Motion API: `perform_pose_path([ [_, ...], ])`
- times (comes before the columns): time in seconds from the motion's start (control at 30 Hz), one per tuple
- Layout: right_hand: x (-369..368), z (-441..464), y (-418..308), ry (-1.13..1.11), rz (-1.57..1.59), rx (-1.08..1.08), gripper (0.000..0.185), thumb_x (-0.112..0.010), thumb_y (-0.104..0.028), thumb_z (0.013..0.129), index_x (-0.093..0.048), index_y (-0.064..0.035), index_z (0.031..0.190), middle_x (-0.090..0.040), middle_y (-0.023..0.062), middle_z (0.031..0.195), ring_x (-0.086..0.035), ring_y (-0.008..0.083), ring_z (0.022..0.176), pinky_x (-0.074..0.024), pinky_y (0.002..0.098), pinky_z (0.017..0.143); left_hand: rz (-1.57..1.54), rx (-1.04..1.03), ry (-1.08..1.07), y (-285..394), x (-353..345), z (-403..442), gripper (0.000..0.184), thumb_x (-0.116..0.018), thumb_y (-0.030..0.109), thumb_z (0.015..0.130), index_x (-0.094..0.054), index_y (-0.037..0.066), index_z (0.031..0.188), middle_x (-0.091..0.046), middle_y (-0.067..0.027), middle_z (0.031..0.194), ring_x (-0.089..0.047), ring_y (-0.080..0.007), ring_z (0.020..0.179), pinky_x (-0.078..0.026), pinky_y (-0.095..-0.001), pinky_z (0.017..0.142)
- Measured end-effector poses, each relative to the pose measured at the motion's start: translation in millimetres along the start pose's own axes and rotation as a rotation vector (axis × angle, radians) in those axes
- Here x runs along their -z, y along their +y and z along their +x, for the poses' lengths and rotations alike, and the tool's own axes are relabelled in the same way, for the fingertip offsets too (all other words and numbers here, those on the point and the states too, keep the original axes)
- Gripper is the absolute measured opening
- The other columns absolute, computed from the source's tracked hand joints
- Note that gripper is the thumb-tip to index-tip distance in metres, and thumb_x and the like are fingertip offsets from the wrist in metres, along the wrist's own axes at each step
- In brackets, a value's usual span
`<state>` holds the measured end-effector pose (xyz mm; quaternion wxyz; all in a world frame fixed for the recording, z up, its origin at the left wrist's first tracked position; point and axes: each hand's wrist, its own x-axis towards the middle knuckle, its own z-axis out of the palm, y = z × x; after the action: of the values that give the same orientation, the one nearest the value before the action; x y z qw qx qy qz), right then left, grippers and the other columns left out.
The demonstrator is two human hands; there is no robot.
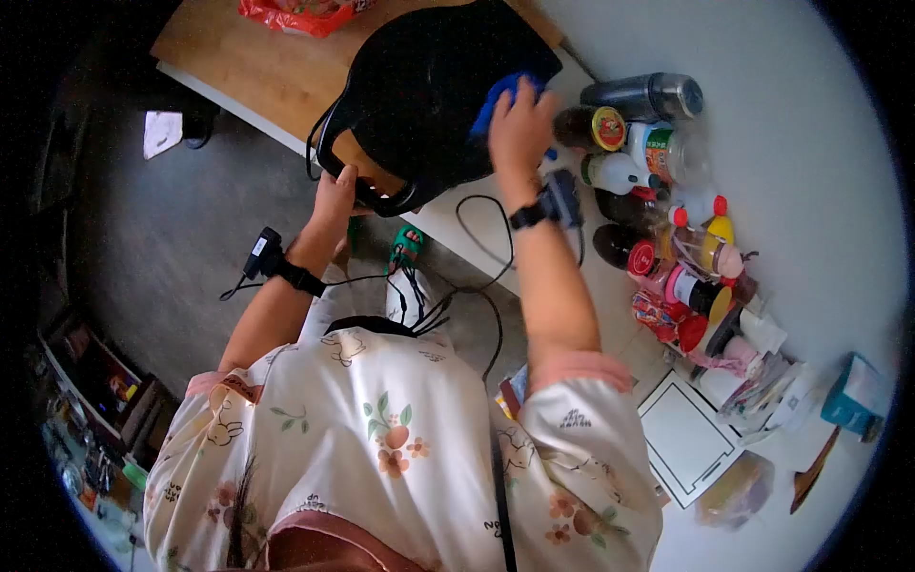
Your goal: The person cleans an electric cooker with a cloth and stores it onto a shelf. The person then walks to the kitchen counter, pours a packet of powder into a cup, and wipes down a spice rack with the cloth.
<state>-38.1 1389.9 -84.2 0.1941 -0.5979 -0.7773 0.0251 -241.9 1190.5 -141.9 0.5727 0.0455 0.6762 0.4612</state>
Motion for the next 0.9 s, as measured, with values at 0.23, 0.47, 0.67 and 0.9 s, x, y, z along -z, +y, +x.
perform_pose_path([
  [0.23,50,-128,-39,-0.242,0.364,0.054,0.034,-0.065,-0.019,0.092,-0.065,-0.0116,0.125,-0.06,0.0172,0.104,-0.063,0.0384,0.097,-0.0538,0.0461,0.08,-0.05,0.052,0.035,16,-8,-18,0.038,-0.051,0.024,0.096,-0.05,-0.002,0.125,-0.068,-0.0159,0.1,-0.074,-0.0319,0.082,-0.065,-0.0446,0.064],
  [0.47,26,-30,92,0.102,0.581,-0.204,0.047,-0.066,-0.036,0.094,-0.063,-0.0021,0.127,-0.064,0.027,0.114,-0.06,0.0432,0.106,-0.0475,0.0486,0.094,-0.013,0.034,-0.038,3,-3,-5,0.043,-0.051,0.03,0.098,-0.053,-0.005,0.125,-0.069,-0.0179,0.107,-0.073,-0.0326,0.09,-0.064,-0.0456,0.07],
  [0.67,19,-108,72,-0.098,0.61,-0.224,0.049,-0.071,-0.025,0.086,-0.063,-0.0026,0.129,-0.064,0.0248,0.112,-0.062,0.0419,0.107,-0.0508,0.0464,0.092,-0.021,0.038,-0.046,28,12,7,0.042,-0.049,0.03,0.1,-0.054,-0.005,0.123,-0.069,-0.0208,0.107,-0.073,-0.0364,0.093,-0.064,-0.0483,0.07],
  [0.9,-7,-194,228,0.081,0.228,-0.705,0.075,-0.075,-0.032,0.084,-0.045,-0.0056,0.148,-0.054,0.0281,0.136,-0.054,0.0433,0.122,-0.0432,0.0507,0.103,0.177,0.039,-0.035,44,39,33,0.053,-0.05,0.042,0.101,-0.054,-0.006,0.124,-0.071,-0.0183,0.108,-0.075,-0.0316,0.094,-0.064,-0.044,0.071],
])
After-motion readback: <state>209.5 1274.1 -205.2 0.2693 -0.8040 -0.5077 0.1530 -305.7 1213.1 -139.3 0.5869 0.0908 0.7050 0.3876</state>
